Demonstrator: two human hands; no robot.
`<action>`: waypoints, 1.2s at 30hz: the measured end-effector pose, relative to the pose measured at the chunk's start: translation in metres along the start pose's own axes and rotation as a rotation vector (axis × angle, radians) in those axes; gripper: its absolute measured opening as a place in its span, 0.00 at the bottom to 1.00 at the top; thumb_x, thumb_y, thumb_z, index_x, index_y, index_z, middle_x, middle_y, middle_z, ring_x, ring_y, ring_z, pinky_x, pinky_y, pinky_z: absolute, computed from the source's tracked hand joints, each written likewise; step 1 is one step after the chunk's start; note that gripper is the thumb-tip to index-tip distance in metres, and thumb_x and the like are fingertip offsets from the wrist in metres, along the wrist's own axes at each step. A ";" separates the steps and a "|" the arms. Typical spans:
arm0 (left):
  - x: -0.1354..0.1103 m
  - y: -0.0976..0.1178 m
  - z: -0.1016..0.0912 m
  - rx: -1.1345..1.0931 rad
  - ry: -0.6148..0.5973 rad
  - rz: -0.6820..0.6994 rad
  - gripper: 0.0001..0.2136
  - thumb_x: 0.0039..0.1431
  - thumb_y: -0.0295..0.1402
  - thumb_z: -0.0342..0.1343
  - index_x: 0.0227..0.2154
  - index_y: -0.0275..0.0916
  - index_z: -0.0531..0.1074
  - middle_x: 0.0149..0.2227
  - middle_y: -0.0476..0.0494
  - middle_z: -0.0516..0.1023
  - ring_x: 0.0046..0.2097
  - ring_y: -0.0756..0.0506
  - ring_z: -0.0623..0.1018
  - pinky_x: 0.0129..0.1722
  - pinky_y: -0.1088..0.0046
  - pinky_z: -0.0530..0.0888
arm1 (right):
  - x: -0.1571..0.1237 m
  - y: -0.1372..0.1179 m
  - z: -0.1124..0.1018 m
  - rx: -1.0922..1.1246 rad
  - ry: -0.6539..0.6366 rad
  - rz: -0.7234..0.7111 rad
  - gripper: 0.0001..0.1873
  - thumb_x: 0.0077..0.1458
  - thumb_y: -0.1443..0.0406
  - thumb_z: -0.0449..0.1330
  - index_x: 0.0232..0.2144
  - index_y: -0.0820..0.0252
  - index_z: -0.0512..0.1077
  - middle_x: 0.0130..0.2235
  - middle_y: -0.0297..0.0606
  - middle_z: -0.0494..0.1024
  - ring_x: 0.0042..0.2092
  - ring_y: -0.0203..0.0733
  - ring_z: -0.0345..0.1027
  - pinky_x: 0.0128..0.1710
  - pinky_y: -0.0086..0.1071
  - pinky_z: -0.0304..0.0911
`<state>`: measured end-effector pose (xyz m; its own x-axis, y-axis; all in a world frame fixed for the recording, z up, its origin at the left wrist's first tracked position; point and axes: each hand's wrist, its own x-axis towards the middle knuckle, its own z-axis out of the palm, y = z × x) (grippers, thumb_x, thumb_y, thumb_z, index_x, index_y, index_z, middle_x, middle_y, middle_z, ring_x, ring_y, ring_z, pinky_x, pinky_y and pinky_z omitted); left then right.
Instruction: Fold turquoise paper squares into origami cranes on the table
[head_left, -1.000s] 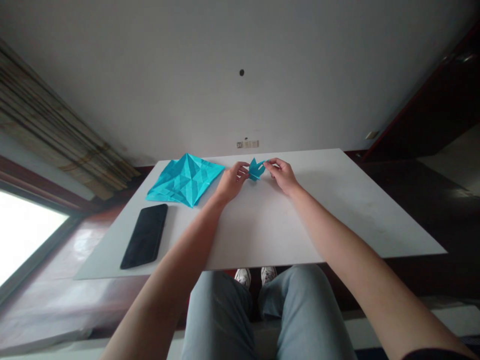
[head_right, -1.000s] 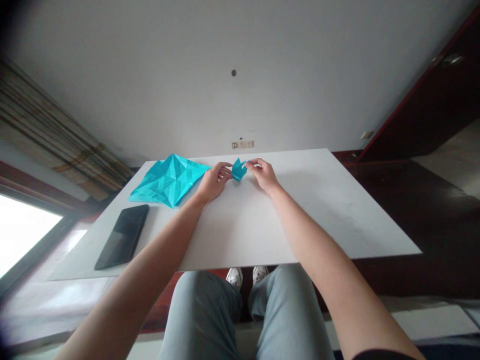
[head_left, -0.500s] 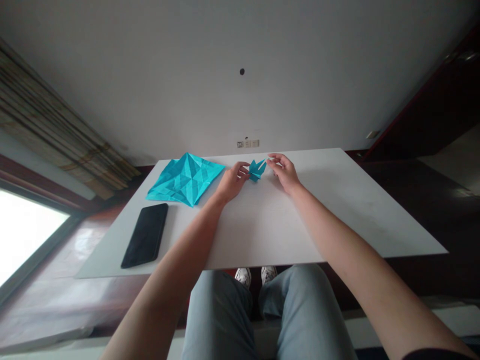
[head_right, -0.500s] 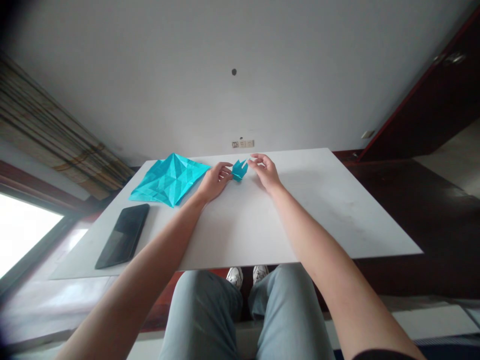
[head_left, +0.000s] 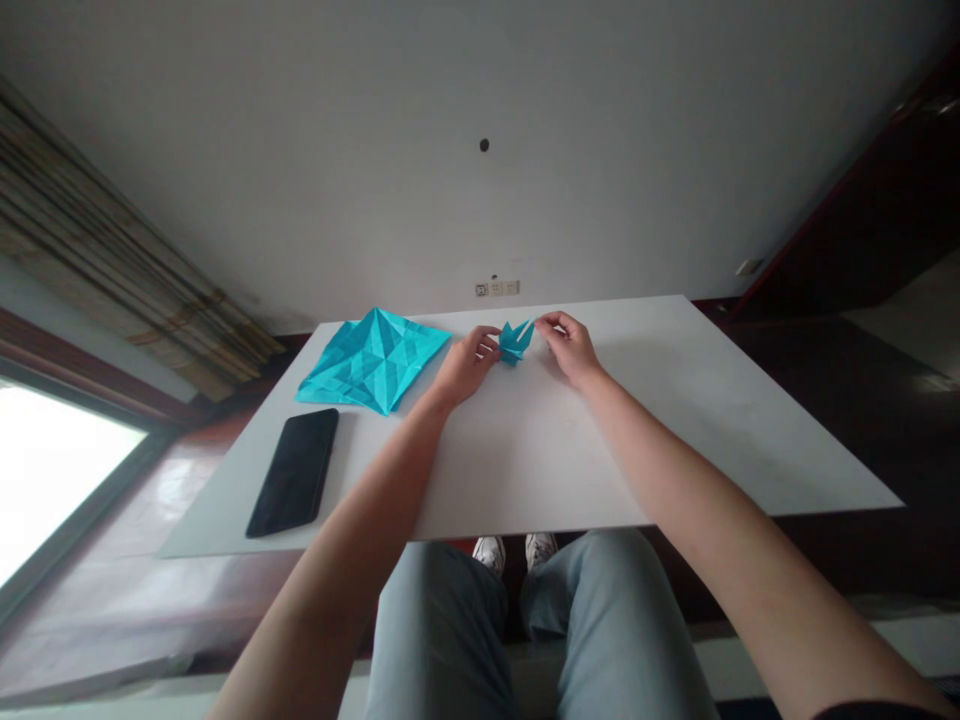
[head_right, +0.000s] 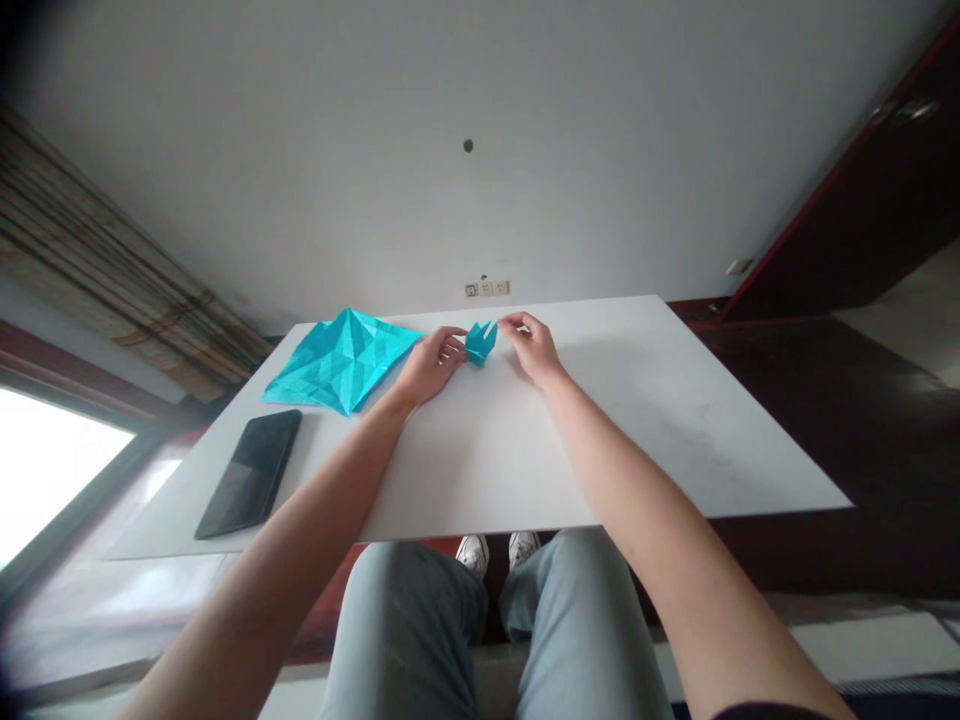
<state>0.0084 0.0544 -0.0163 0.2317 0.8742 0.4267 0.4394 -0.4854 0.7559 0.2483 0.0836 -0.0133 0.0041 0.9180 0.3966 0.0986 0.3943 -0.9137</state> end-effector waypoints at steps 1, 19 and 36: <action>0.000 0.000 0.000 0.001 -0.001 0.001 0.16 0.70 0.23 0.64 0.58 0.41 0.77 0.45 0.43 0.90 0.43 0.47 0.88 0.44 0.71 0.83 | 0.000 -0.001 0.000 0.008 0.004 0.005 0.29 0.58 0.34 0.71 0.38 0.51 0.79 0.37 0.38 0.81 0.44 0.49 0.74 0.40 0.39 0.66; 0.000 -0.003 0.003 -0.019 -0.020 0.028 0.17 0.71 0.24 0.63 0.59 0.43 0.75 0.45 0.43 0.90 0.41 0.47 0.88 0.43 0.70 0.83 | 0.003 0.003 -0.005 0.088 0.041 0.041 0.31 0.53 0.33 0.74 0.38 0.50 0.78 0.37 0.34 0.78 0.30 0.38 0.59 0.30 0.37 0.53; -0.009 0.038 0.007 0.332 0.437 0.126 0.21 0.73 0.35 0.66 0.65 0.44 0.72 0.66 0.30 0.77 0.69 0.30 0.75 0.71 0.45 0.70 | 0.002 0.017 -0.001 -0.137 -0.134 -0.044 0.27 0.58 0.37 0.72 0.37 0.52 0.78 0.37 0.36 0.77 0.35 0.43 0.65 0.41 0.42 0.67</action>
<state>0.0291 0.0281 0.0051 -0.0504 0.6891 0.7229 0.6974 -0.4938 0.5194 0.2507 0.0915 -0.0279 -0.1353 0.9010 0.4122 0.2299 0.4332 -0.8715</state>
